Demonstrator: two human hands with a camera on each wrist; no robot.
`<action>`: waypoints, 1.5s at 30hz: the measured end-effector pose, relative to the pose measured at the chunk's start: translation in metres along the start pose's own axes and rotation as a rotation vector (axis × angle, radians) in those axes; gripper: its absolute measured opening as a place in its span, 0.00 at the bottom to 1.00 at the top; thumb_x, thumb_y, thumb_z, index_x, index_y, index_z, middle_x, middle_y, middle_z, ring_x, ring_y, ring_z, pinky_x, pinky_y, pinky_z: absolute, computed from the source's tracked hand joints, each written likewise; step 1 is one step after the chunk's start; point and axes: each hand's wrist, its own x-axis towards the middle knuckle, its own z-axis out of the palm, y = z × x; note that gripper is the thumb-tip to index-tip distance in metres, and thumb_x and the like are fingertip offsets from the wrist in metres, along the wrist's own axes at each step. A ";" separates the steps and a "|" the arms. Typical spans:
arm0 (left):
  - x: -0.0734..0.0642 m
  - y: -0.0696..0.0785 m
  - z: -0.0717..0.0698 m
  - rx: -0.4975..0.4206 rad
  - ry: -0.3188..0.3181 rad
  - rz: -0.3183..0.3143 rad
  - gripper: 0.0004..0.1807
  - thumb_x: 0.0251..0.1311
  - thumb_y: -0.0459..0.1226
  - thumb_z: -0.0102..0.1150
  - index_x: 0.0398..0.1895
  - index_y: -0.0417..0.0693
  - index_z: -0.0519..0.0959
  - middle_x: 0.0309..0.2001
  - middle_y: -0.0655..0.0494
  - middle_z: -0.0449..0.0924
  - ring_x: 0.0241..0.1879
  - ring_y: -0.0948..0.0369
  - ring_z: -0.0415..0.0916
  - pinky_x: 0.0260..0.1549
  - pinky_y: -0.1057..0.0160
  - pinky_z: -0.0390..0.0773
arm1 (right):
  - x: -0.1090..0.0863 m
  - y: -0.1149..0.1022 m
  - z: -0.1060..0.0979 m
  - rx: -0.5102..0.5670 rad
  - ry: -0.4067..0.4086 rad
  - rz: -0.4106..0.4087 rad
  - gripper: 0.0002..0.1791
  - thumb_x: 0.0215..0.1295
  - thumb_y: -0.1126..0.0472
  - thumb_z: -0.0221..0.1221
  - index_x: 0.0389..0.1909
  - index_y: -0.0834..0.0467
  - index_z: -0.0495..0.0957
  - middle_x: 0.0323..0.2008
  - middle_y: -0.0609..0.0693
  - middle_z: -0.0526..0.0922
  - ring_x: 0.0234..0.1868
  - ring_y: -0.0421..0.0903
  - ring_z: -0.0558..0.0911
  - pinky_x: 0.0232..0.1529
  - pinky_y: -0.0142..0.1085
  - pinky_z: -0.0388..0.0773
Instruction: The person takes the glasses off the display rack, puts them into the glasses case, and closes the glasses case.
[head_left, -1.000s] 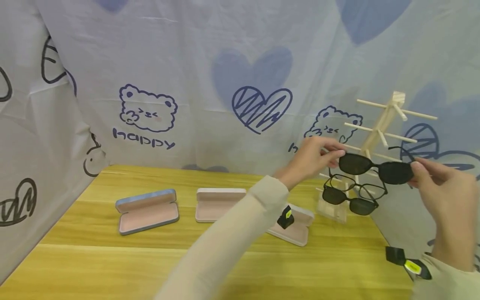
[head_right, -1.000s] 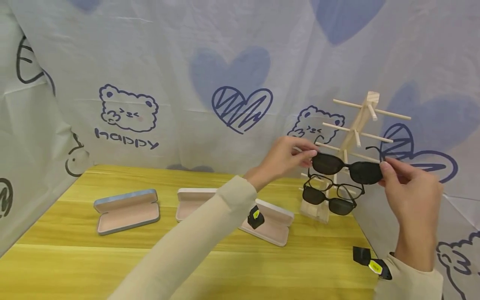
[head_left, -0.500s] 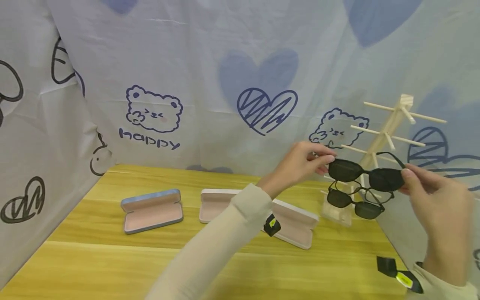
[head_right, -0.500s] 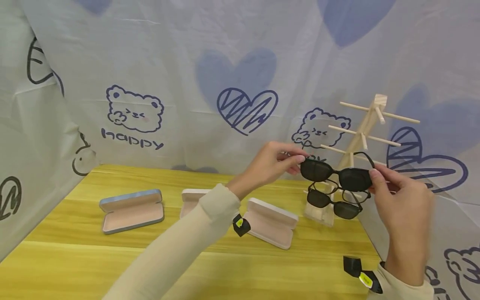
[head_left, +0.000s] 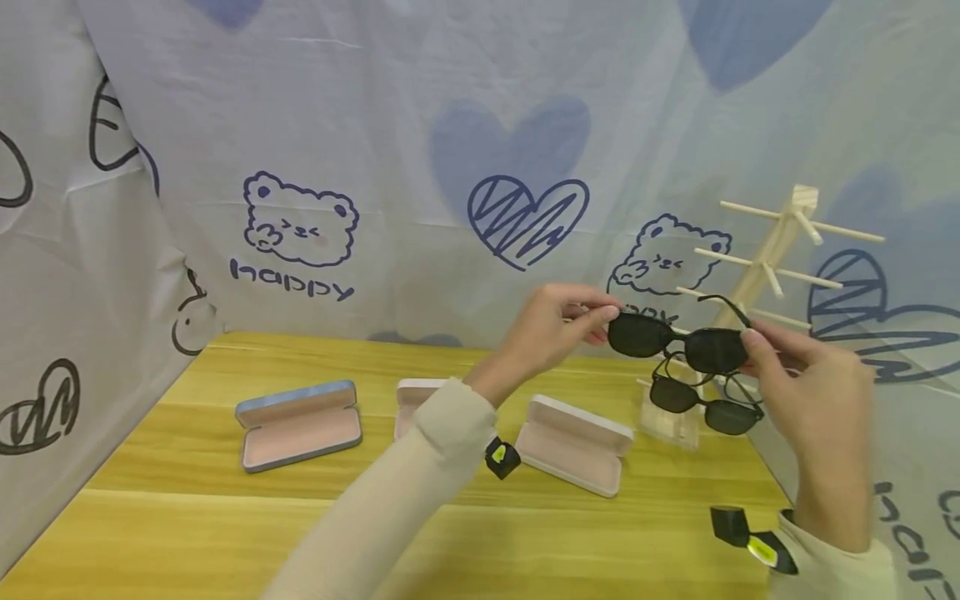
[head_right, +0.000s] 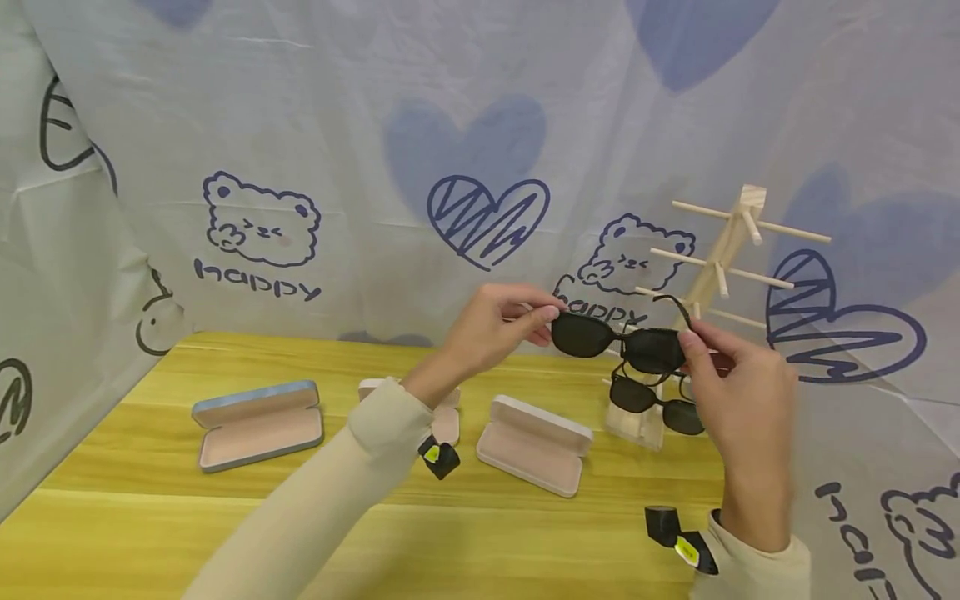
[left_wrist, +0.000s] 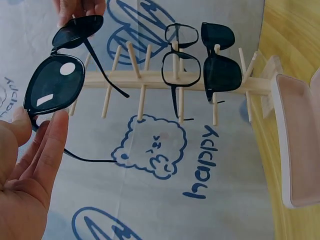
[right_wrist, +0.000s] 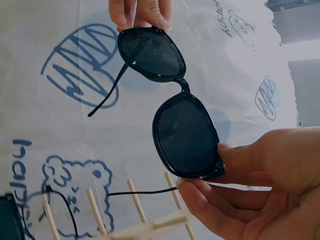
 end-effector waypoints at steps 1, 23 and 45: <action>-0.002 0.000 -0.003 0.003 0.003 0.003 0.12 0.71 0.32 0.60 0.51 0.33 0.86 0.47 0.38 0.89 0.32 0.47 0.89 0.35 0.66 0.89 | 0.000 -0.003 0.002 0.005 -0.002 -0.010 0.20 0.76 0.56 0.59 0.61 0.63 0.82 0.48 0.69 0.87 0.23 0.04 0.64 0.23 0.10 0.65; -0.067 -0.017 -0.066 0.141 0.128 -0.116 0.11 0.73 0.37 0.60 0.52 0.45 0.87 0.47 0.48 0.86 0.38 0.54 0.90 0.43 0.63 0.89 | -0.012 -0.031 0.066 0.253 -0.198 -0.158 0.25 0.75 0.54 0.61 0.65 0.63 0.78 0.52 0.65 0.87 0.27 0.16 0.77 0.25 0.17 0.73; -0.123 -0.043 -0.095 0.141 0.209 -0.242 0.12 0.72 0.41 0.63 0.53 0.49 0.86 0.52 0.49 0.86 0.37 0.54 0.90 0.39 0.58 0.90 | -0.030 -0.040 0.127 0.434 -0.377 -0.113 0.27 0.73 0.58 0.64 0.68 0.66 0.75 0.53 0.62 0.87 0.36 0.41 0.86 0.37 0.22 0.83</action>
